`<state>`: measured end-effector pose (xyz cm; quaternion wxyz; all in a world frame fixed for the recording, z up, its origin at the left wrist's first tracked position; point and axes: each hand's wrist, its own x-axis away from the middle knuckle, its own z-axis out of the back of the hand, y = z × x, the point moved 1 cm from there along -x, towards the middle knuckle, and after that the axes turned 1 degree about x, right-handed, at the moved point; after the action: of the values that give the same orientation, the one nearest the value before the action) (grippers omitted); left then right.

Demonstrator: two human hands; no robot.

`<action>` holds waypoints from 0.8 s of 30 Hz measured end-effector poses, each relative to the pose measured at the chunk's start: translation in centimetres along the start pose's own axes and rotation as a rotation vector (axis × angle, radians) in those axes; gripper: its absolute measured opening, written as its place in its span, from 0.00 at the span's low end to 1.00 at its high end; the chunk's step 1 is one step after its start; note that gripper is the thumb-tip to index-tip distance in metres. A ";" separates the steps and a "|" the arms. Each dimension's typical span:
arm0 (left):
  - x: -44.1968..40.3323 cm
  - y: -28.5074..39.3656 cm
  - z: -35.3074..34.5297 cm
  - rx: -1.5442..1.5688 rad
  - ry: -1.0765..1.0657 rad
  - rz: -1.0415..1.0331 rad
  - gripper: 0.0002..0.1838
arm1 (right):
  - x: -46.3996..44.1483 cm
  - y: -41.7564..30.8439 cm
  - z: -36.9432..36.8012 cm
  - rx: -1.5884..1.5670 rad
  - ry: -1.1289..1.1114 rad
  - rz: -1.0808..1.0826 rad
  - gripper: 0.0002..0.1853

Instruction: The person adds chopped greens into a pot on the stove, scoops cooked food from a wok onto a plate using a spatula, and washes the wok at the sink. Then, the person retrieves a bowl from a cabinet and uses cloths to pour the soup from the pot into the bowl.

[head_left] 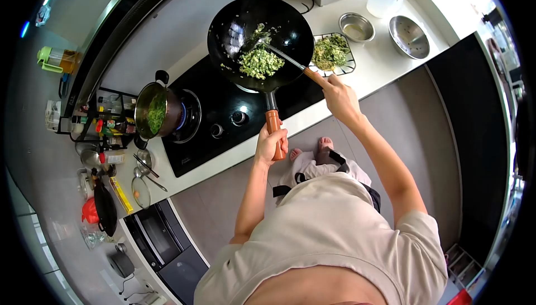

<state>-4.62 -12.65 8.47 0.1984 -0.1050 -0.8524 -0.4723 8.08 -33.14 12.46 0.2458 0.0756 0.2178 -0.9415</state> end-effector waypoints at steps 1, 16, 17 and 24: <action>-0.3 -0.1 -0.4 -0.025 -0.005 -0.008 0.15 | 1.0 0.5 0.7 0.008 0.011 0.000 0.29; -5.0 -2.2 -5.8 -0.309 -0.052 -0.073 0.18 | 6.8 7.3 6.6 0.161 0.093 -0.096 0.35; -5.3 -2.2 -6.2 -0.328 -0.041 -0.082 0.18 | 7.2 7.8 6.5 0.188 0.093 -0.101 0.35; -6.5 -3.2 -7.4 -0.373 -0.005 -0.125 0.17 | 9.0 10.8 4.8 0.292 0.085 -0.132 0.35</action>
<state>1.86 -20.51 6.69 0.1435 -0.0878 -0.7555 -0.6332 5.48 -47.60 10.54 0.1603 0.1360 0.0935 -0.9732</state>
